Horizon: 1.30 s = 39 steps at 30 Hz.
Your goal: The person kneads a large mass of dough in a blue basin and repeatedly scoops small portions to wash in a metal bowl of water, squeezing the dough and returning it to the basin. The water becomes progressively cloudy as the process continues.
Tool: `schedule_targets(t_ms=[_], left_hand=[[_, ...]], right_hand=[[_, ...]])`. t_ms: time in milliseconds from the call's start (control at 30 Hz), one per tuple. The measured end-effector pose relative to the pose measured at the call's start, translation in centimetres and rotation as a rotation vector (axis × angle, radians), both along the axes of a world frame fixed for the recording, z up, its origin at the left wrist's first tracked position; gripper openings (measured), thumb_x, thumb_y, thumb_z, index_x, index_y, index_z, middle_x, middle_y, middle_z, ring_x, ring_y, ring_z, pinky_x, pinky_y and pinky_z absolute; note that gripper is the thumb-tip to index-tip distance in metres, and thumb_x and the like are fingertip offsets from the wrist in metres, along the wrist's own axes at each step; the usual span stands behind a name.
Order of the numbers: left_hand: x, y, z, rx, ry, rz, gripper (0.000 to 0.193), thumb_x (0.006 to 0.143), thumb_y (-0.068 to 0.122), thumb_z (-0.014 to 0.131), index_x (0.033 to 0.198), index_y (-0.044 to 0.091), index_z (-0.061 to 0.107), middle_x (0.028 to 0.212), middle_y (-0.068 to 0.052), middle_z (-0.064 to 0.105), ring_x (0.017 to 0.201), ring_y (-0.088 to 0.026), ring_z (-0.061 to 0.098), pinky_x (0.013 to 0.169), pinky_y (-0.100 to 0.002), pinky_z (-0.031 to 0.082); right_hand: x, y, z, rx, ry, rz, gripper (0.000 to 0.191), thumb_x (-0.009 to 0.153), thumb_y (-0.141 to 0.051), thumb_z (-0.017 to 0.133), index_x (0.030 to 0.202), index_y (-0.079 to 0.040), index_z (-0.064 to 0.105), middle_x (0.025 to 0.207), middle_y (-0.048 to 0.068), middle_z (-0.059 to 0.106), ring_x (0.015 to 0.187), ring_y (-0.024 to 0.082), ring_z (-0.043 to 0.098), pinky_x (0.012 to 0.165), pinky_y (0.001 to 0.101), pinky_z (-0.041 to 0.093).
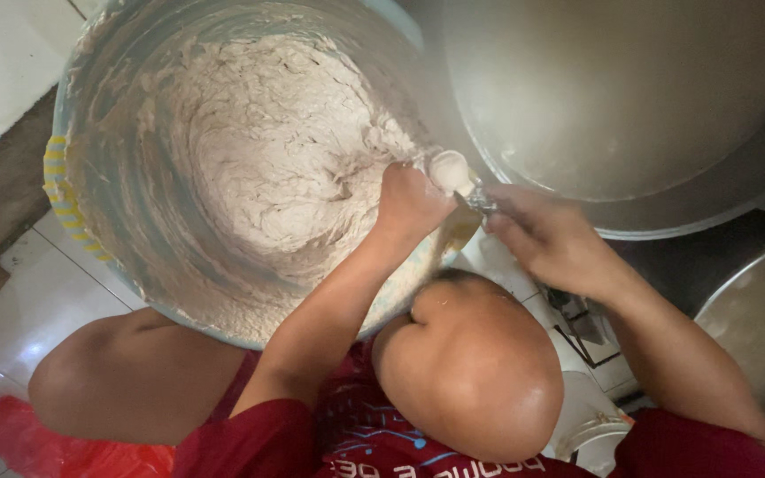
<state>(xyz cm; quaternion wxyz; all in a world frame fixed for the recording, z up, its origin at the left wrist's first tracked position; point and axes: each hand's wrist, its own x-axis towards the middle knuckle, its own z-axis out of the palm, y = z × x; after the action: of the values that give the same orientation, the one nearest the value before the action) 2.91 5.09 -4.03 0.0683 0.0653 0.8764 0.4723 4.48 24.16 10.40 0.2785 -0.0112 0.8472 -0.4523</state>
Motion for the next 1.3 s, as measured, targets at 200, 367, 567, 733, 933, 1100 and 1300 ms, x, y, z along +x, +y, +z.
schedule_targets(t_ms=[200,367,567,733,933,1100,1300], left_hand=[[-5.9,-10.5,-3.0,-0.661,-0.393,0.338,0.097,0.09,0.079,0.056,0.103,-0.016,0.066,0.102,-0.027,0.068,0.094,-0.037,0.067,0.079,-0.047,0.052],[-12.1,-21.9,-5.8,-1.525,0.818,0.511,0.055,0.091,0.056,0.04,0.128,0.022,0.061,0.123,-0.021,0.066,0.112,-0.039,0.062,0.095,-0.053,0.044],[-15.4,-14.6,-7.4,-0.686,-0.291,0.409,0.054,0.105,0.04,0.04,0.144,0.005,0.053,0.147,-0.02,0.056,0.136,-0.036,0.053,0.116,-0.048,0.04],[-7.7,-4.6,-6.3,-0.625,-0.346,-0.257,0.068,0.103,0.049,0.041,0.139,-0.007,0.045,0.144,-0.03,0.044,0.138,-0.043,0.038,0.119,-0.051,0.024],[-8.3,-7.4,-3.5,-0.912,-0.095,-0.412,0.076,0.091,0.065,0.051,0.101,-0.006,0.074,0.105,-0.029,0.071,0.105,-0.043,0.067,0.099,-0.05,0.048],[-14.0,-17.2,-1.3,-0.94,-0.196,-0.18,0.063,0.092,0.055,0.062,0.111,-0.004,0.073,0.112,-0.028,0.069,0.103,-0.043,0.067,0.09,-0.053,0.052],[-10.1,-28.5,-0.8,-1.255,-0.265,-0.477,0.047,0.104,0.036,0.043,0.115,0.001,0.073,0.114,-0.021,0.074,0.107,-0.04,0.069,0.097,-0.051,0.052]], right_hand=[[1.4,7.3,-5.5,0.272,0.264,-0.035,0.033,0.101,-0.013,0.063,0.132,-0.003,0.065,0.114,0.019,0.074,0.095,0.036,0.072,0.084,0.0415,0.056],[2.3,14.6,-8.0,0.642,0.412,0.015,0.017,0.108,-0.013,0.068,0.116,0.002,0.069,0.1,0.02,0.07,0.084,0.033,0.069,0.073,0.0415,0.055],[4.1,11.8,-4.3,-0.015,0.404,-0.64,0.031,0.112,-0.01,0.061,0.142,-0.006,0.057,0.097,0.004,0.062,0.08,0.018,0.057,0.07,0.0332,0.046],[3.2,8.1,-2.7,-0.701,0.263,-0.908,0.026,0.112,-0.006,0.059,0.137,-0.008,0.051,0.099,0.007,0.065,0.079,0.018,0.061,0.068,0.0308,0.053],[3.4,4.3,-2.0,-0.862,0.169,-0.923,0.013,0.115,-0.006,0.048,0.127,-0.011,0.051,0.093,0.009,0.063,0.068,0.02,0.058,0.057,0.0324,0.047],[2.1,3.1,-0.7,-1.0,0.138,-0.966,0.012,0.113,-0.005,0.048,0.122,-0.014,0.049,0.077,0.009,0.055,0.056,0.019,0.049,0.048,0.0322,0.039],[1.3,2.6,-0.7,-0.931,0.043,-1.034,0.021,0.1,-0.006,0.047,0.118,-0.017,0.051,0.074,0.005,0.053,0.046,0.013,0.039,0.04,0.0279,0.028]])
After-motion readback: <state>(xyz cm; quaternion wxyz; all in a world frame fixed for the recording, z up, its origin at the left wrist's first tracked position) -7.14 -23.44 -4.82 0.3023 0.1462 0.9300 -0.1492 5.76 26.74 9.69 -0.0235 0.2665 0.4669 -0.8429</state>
